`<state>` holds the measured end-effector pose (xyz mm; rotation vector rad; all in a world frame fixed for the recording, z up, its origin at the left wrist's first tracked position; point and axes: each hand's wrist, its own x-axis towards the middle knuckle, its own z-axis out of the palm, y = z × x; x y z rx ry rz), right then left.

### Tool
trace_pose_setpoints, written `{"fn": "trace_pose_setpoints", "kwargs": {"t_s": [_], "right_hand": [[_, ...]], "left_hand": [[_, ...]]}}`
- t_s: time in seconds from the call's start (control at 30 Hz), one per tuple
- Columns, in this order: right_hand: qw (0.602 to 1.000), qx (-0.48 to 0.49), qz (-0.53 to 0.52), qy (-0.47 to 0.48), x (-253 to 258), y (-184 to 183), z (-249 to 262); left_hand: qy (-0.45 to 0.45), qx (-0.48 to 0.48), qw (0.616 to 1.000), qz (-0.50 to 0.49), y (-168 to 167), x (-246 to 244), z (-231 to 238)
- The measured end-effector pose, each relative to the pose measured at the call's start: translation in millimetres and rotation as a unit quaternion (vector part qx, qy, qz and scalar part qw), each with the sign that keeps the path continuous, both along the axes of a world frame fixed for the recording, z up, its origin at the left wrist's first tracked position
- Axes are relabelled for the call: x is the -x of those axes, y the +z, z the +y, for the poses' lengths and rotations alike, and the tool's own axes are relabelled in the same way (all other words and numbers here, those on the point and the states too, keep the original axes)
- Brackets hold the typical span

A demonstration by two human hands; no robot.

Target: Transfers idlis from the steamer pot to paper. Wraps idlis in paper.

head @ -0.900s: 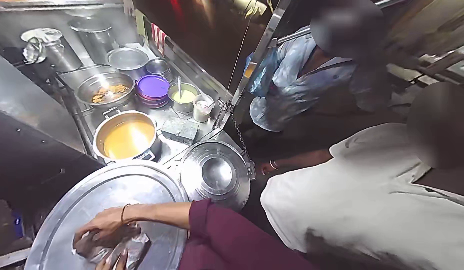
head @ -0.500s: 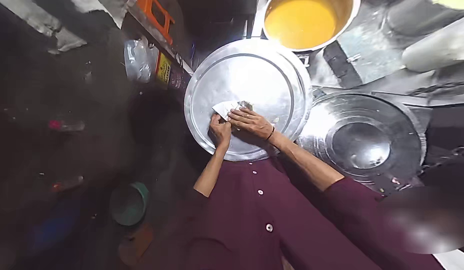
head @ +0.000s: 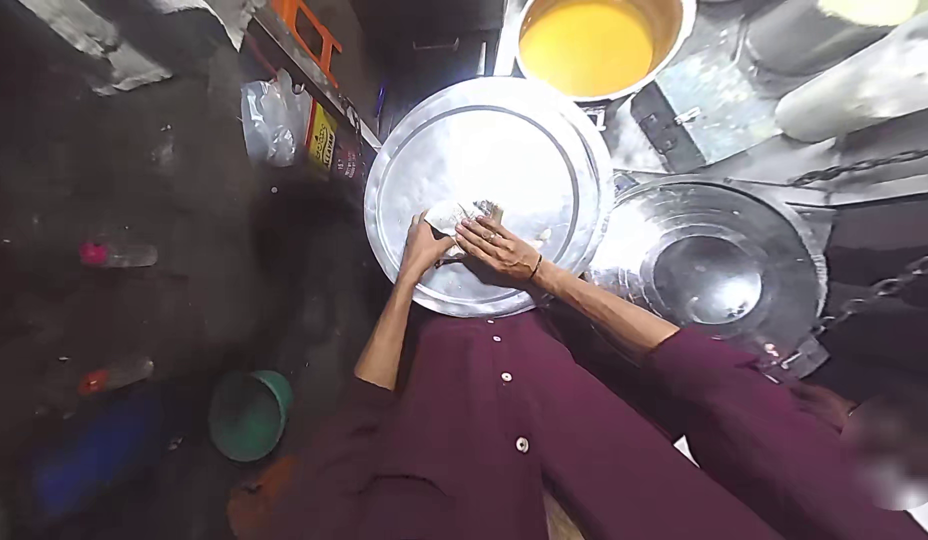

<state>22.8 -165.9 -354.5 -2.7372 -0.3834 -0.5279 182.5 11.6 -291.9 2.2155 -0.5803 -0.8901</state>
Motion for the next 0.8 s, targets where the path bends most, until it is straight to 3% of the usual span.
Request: {"fn": "trace_pose_setpoints", "kwargs": {"t_s": [0.1,0.23,0.37,0.5,0.63,0.7,0.8], "right_hand": [[0.999,-0.025,-0.011,-0.020,-3.4,-2.1,3.9],[0.991,-0.103,-0.034,-0.081,-8.3,18.0,32.2],[0.976,-0.134,-0.070,-0.160,9.2,57.5,58.7],[0.963,-0.102,-0.120,-0.217,8.9,81.2,80.4],[0.960,-0.056,-0.126,-0.243,26.8,89.3,68.8],[0.968,-0.076,-0.098,-0.217,46.4,102.4,52.5],[0.973,-0.115,-0.002,-0.200,108.5,155.4,-11.8]], "left_hand": [[0.004,0.137,0.972,0.191,4.0,-16.6,13.4],[0.038,0.113,0.955,0.271,23.5,-15.3,17.6],[0.113,0.121,0.894,0.417,54.4,0.4,0.9],[0.105,0.123,0.896,0.414,56.8,3.0,-12.5],[0.092,0.131,0.906,0.391,53.9,19.7,-40.5],[0.108,0.135,0.901,0.398,49.8,33.9,-55.1],[0.128,0.134,0.901,0.393,46.3,53.8,-66.7]]}}
